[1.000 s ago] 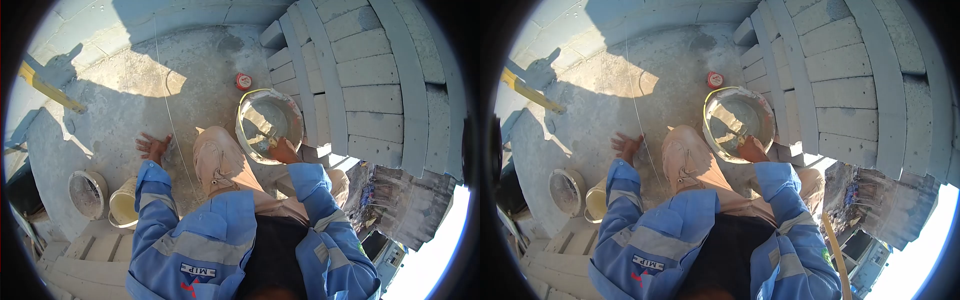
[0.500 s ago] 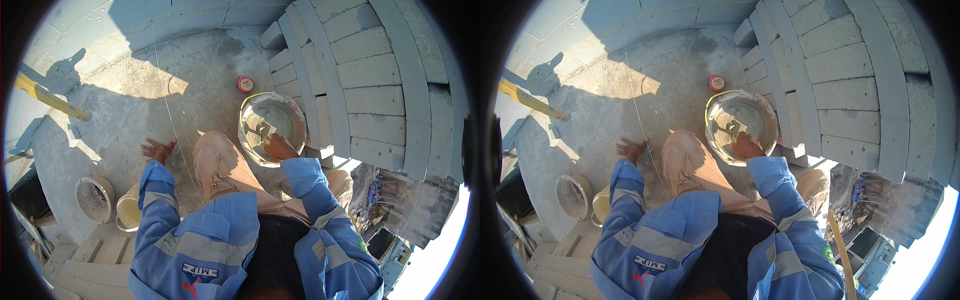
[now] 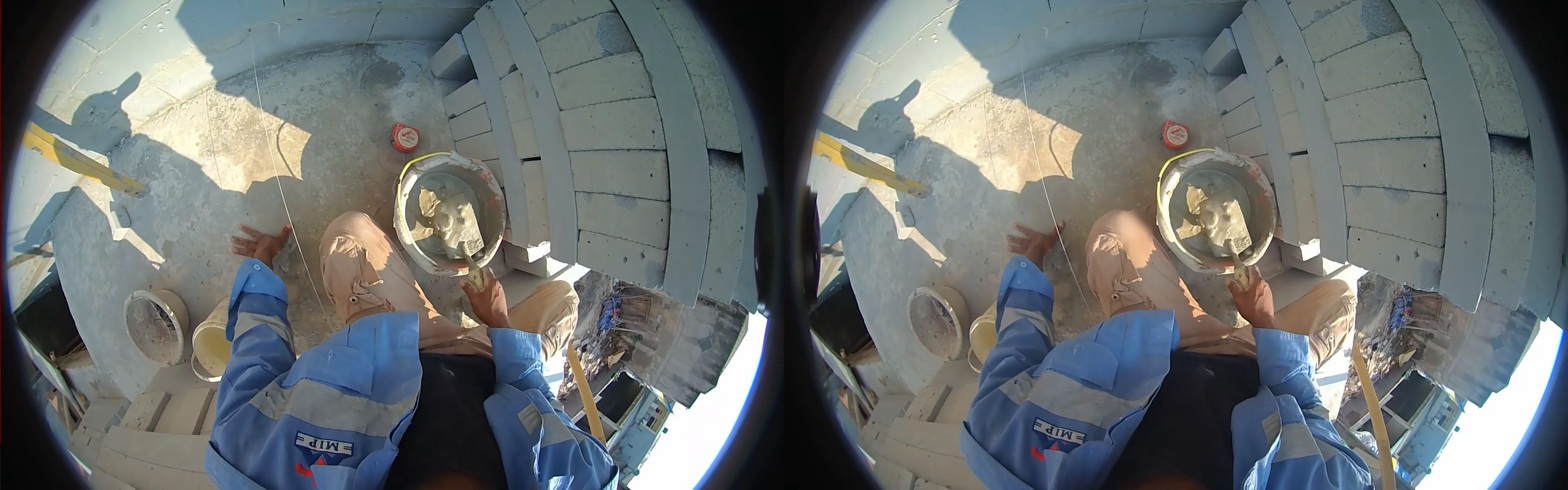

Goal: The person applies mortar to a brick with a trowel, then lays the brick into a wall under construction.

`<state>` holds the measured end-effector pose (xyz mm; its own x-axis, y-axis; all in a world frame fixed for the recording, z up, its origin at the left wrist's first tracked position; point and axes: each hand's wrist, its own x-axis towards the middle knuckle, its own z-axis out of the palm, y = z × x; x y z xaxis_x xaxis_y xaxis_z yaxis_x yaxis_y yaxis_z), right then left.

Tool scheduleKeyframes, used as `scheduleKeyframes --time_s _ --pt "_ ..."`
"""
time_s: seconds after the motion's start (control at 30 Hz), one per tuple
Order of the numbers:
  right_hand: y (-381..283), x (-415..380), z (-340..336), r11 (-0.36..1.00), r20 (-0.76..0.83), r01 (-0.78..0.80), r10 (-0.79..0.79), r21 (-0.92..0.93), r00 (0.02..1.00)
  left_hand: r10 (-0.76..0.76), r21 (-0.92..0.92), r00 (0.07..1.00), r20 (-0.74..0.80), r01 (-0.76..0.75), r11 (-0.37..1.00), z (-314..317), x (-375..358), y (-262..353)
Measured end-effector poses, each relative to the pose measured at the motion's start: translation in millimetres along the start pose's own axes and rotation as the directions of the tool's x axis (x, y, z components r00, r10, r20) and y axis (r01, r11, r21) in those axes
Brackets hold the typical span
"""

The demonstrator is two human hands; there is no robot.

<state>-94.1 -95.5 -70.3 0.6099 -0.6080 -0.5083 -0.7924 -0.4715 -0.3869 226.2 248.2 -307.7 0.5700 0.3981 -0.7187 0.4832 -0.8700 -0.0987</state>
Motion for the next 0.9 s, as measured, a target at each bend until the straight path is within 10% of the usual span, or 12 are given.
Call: scheduleKeyframes --time_s 0.33,0.43,0.67,0.9 --pt "2 8 -10 0.998 -0.086 -0.06 0.058 -0.028 0.995 0.026 -0.04 0.999 0.04 -0.024 0.999 6 -2 -7" --pt "-15 2 -17 0.892 0.098 -0.323 0.308 0.317 0.946 0.019 -0.055 0.998 0.053 -0.016 0.998 -1 -5 -6" --pt "-49 8 -17 0.947 -0.18 0.089 -0.034 0.308 0.983 0.024 -0.121 0.994 0.106 -0.011 0.993 -18 -24 -5" --pt "-204 79 -8 0.822 -0.012 0.259 -0.294 0.507 0.956 0.047 -0.147 0.992 0.121 -0.029 0.989 -23 -21 -8"
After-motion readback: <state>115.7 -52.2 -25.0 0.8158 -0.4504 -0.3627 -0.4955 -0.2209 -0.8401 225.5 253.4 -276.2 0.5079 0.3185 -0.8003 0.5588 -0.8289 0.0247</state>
